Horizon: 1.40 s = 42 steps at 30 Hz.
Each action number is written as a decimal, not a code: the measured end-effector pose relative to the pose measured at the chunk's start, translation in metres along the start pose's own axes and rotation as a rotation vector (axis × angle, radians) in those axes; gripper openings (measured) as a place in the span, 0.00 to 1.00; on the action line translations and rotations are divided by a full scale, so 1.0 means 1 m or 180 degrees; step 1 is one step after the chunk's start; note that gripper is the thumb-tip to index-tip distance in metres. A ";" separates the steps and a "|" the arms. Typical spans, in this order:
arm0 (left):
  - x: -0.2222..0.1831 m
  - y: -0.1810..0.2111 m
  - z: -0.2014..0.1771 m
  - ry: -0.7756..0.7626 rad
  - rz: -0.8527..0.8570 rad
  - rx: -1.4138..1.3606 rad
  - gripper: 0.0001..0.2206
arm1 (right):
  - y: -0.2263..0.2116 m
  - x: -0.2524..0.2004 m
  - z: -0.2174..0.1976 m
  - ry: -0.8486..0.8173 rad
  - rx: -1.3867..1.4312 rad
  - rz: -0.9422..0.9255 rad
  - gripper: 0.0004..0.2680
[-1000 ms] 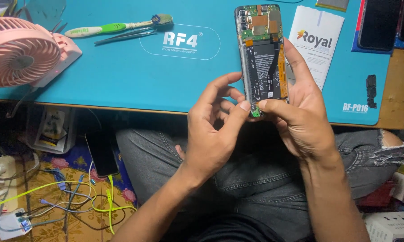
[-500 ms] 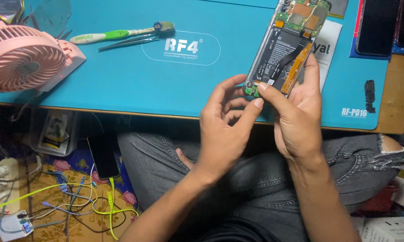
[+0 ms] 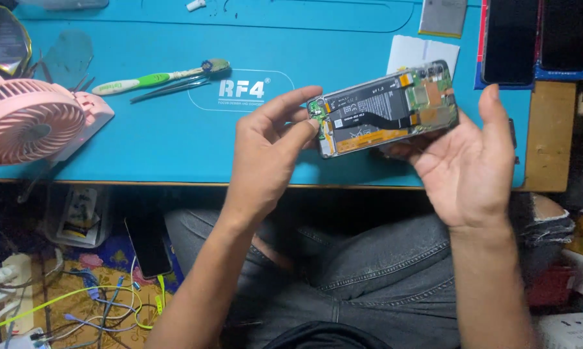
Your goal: Attaching internal components and ribbon cables to a smartphone motherboard during a repair process.
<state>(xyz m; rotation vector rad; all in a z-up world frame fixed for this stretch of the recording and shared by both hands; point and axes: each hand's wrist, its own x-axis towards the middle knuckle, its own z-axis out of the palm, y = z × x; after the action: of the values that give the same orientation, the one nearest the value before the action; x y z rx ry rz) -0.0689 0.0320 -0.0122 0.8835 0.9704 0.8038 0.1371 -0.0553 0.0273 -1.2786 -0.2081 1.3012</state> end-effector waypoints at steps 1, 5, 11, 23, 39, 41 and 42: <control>0.006 0.001 0.003 -0.0025 0.0012 0.0008 0.18 | -0.001 0.001 -0.011 0.0008 0.0012 -0.0025 0.31; 0.024 0.006 0.021 -0.0449 0.0020 0.0408 0.16 | -0.003 0.008 -0.042 0.0577 -0.0912 -0.0407 0.25; 0.038 0.007 0.037 -0.0577 -0.0106 0.0434 0.19 | 0.001 0.009 -0.066 0.1181 -0.2131 -0.0719 0.32; 0.024 0.035 0.000 0.0147 0.0269 0.0206 0.24 | 0.054 -0.011 -0.033 0.0004 -0.4254 -0.2702 0.12; 0.074 0.046 -0.014 -0.1577 0.0080 0.1511 0.19 | 0.031 -0.006 -0.014 0.0136 -0.3349 -0.3042 0.07; 0.083 0.041 -0.009 -0.1806 0.0074 0.1710 0.20 | 0.031 0.005 -0.013 0.0070 -0.3461 -0.2920 0.07; 0.088 0.038 -0.007 -0.2026 0.0057 0.1911 0.20 | 0.032 0.011 -0.013 -0.0004 -0.3567 -0.2785 0.08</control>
<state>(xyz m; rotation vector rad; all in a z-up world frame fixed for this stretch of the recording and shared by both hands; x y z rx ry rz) -0.0511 0.1260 -0.0100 1.5492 0.6277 0.1914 0.1323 -0.0622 -0.0078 -1.7569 -1.4668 0.3456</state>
